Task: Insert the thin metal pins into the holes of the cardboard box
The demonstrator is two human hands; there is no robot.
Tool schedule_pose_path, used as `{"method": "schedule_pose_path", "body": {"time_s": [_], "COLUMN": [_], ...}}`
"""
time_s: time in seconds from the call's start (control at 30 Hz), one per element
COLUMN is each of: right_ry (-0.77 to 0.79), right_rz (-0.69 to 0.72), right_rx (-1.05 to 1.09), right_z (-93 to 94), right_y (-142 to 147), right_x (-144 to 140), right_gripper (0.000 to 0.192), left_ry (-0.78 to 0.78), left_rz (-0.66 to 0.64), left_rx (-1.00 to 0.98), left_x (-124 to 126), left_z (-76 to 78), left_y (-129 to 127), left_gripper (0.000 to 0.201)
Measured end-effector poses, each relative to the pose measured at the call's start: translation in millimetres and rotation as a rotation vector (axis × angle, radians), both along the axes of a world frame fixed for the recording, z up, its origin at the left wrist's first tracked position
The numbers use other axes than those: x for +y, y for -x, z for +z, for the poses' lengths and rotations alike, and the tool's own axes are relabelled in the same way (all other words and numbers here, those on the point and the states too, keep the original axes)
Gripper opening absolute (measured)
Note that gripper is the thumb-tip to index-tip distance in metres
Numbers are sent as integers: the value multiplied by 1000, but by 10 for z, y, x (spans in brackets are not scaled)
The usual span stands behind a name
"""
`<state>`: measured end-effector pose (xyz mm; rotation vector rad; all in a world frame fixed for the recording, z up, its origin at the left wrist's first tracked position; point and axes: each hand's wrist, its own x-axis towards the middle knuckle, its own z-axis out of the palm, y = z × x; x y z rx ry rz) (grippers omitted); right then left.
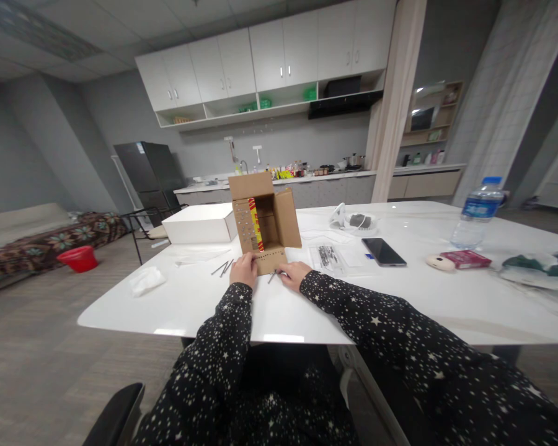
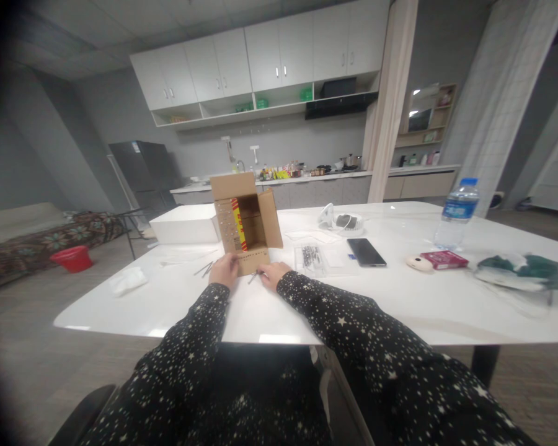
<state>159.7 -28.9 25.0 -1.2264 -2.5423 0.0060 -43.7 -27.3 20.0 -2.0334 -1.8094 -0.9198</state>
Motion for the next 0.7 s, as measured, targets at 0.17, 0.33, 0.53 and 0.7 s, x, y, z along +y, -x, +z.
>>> {"method": "schedule_pose_path", "body": {"time_s": [0.17, 0.33, 0.53, 0.7], "right_ry": [4, 4, 16, 23], "right_rz": [-3, -4, -16, -17], "right_rx": [-10, -6, -11, -12], "right_z": [7, 19, 23, 31], "right_y": [4, 3, 2, 3], "right_x": [1, -12, -19, -18], "right_gripper": [30, 30, 30, 30], "left_ry": [-16, -27, -27, -26], "left_rz": [25, 52, 61, 51], "left_rx": [-12, -6, -7, -6], "left_x": [-7, -16, -9, 11], "left_z": [2, 7, 9, 4], "left_y": [0, -14, -10, 29], "left_gripper": [15, 14, 15, 16]}}
